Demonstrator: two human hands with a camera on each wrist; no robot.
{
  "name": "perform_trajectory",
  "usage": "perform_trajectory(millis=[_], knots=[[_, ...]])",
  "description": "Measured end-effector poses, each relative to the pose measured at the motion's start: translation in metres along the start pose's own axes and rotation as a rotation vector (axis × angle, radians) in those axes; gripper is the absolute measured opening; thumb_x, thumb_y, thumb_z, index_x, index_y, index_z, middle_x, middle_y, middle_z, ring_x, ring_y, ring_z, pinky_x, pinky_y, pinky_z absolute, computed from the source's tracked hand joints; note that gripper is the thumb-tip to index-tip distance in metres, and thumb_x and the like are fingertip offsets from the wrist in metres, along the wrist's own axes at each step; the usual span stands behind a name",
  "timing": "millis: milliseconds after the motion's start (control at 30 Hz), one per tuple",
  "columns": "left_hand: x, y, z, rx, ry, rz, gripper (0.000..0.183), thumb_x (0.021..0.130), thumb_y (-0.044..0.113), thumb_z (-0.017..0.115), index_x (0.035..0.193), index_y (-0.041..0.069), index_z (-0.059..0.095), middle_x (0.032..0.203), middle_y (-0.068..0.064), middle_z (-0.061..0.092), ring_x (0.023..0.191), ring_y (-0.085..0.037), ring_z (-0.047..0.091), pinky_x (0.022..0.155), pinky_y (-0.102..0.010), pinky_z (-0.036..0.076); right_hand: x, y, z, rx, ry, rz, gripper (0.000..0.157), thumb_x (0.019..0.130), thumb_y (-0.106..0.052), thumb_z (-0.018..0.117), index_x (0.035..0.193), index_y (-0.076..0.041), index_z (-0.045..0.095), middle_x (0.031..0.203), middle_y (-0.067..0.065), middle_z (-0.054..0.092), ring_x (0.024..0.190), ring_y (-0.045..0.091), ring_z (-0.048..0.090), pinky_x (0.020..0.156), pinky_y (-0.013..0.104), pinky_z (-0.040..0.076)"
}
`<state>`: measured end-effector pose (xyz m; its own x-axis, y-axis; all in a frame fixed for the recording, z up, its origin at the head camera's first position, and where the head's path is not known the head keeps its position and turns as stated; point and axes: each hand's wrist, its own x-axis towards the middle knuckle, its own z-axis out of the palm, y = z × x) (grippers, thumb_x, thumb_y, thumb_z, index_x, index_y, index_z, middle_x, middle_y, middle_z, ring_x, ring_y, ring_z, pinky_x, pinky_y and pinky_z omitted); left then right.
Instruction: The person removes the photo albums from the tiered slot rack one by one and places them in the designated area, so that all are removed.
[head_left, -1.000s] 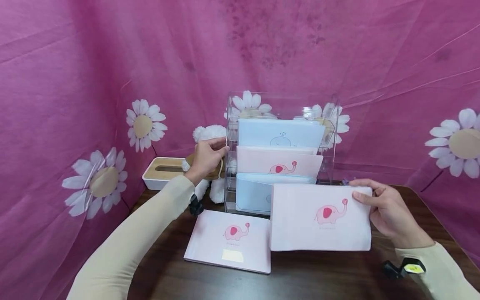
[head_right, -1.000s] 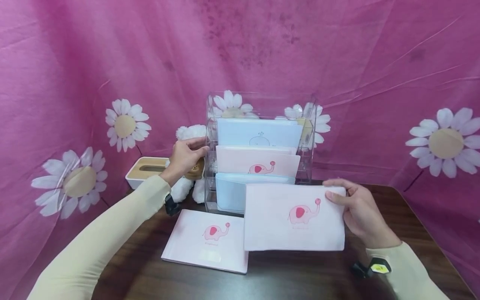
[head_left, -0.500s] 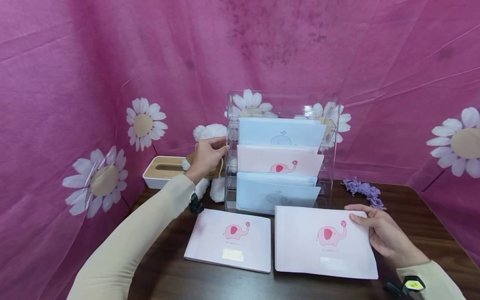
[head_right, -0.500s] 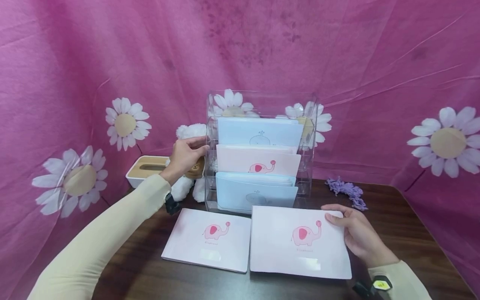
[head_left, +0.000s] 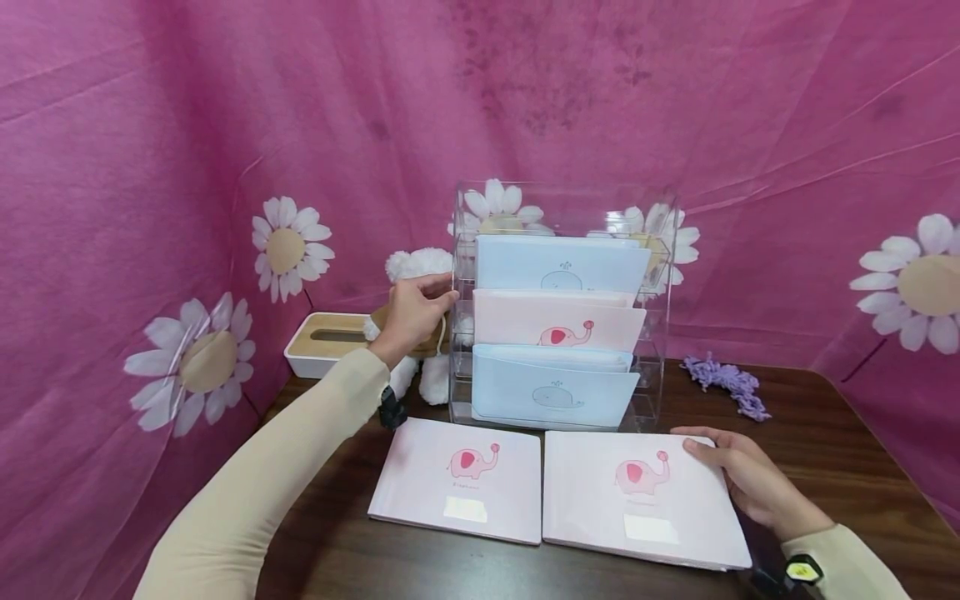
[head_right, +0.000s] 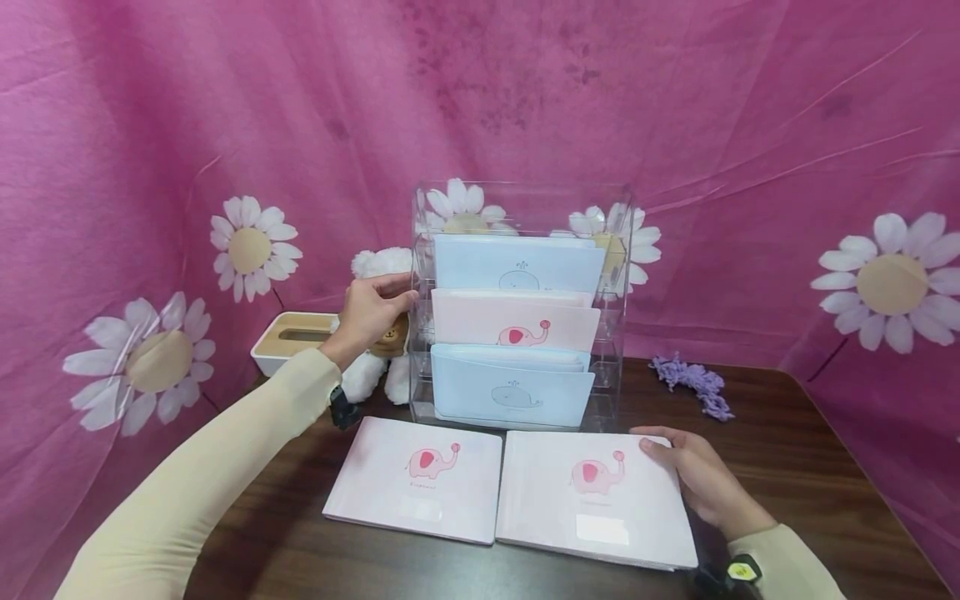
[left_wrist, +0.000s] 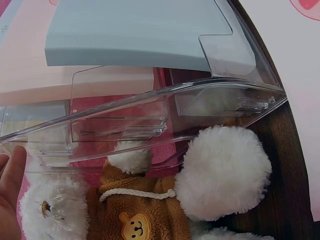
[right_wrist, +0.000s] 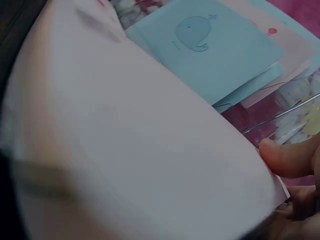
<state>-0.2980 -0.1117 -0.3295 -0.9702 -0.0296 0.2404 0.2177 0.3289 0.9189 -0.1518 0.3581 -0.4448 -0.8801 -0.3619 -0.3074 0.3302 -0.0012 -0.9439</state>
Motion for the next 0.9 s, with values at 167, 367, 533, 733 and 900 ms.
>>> perform_trajectory(millis=[167,367,533,733,900], knots=[[0.0,0.0,0.0,0.013,0.005,-0.009,0.036,0.091,0.013,0.075,0.127,0.007,0.072,0.118,-0.013,0.076,0.111,-0.022,0.073,0.09,-0.032,0.062,0.007,0.011,0.009,0.049,0.156,0.024,0.023,0.106,-0.015,0.051,0.121,-0.03,0.06,0.103,-0.01,0.076,0.093,0.01,0.074,0.078,0.033,0.064],[-0.001,0.0,0.001,0.031,-0.001,-0.008,0.036,0.092,0.014,0.075,0.127,0.009,0.072,0.118,-0.012,0.076,0.111,-0.021,0.073,0.089,-0.031,0.062,0.013,0.022,0.02,0.033,0.35,0.085,0.065,0.101,-0.017,0.062,0.156,0.0,0.031,0.096,-0.019,0.073,0.093,0.003,0.072,0.081,0.03,0.063],[0.0,0.001,0.0,0.027,0.005,0.019,0.036,0.092,0.014,0.075,0.127,0.007,0.071,0.119,-0.013,0.076,0.111,-0.022,0.073,0.09,-0.031,0.062,0.015,0.022,0.024,0.032,0.409,0.087,0.07,0.099,-0.016,0.066,0.156,0.004,0.03,0.093,-0.021,0.072,0.09,0.001,0.071,0.079,0.028,0.063],[-0.001,0.001,0.0,0.015,0.003,0.011,0.037,0.092,0.013,0.074,0.128,0.006,0.071,0.119,-0.013,0.076,0.111,-0.022,0.073,0.09,-0.031,0.062,0.016,0.022,0.026,0.033,0.415,0.089,0.07,0.099,-0.017,0.065,0.157,0.003,0.029,0.094,-0.021,0.071,0.09,0.001,0.071,0.08,0.028,0.063],[-0.002,0.002,0.0,0.026,-0.009,0.006,0.038,0.093,0.014,0.074,0.129,0.007,0.07,0.12,-0.012,0.076,0.112,-0.022,0.073,0.089,-0.031,0.062,0.016,0.023,0.025,-0.025,0.437,0.077,0.071,0.099,-0.017,0.066,0.157,0.002,0.03,0.097,-0.026,0.068,0.092,-0.005,0.067,0.081,0.022,0.061]])
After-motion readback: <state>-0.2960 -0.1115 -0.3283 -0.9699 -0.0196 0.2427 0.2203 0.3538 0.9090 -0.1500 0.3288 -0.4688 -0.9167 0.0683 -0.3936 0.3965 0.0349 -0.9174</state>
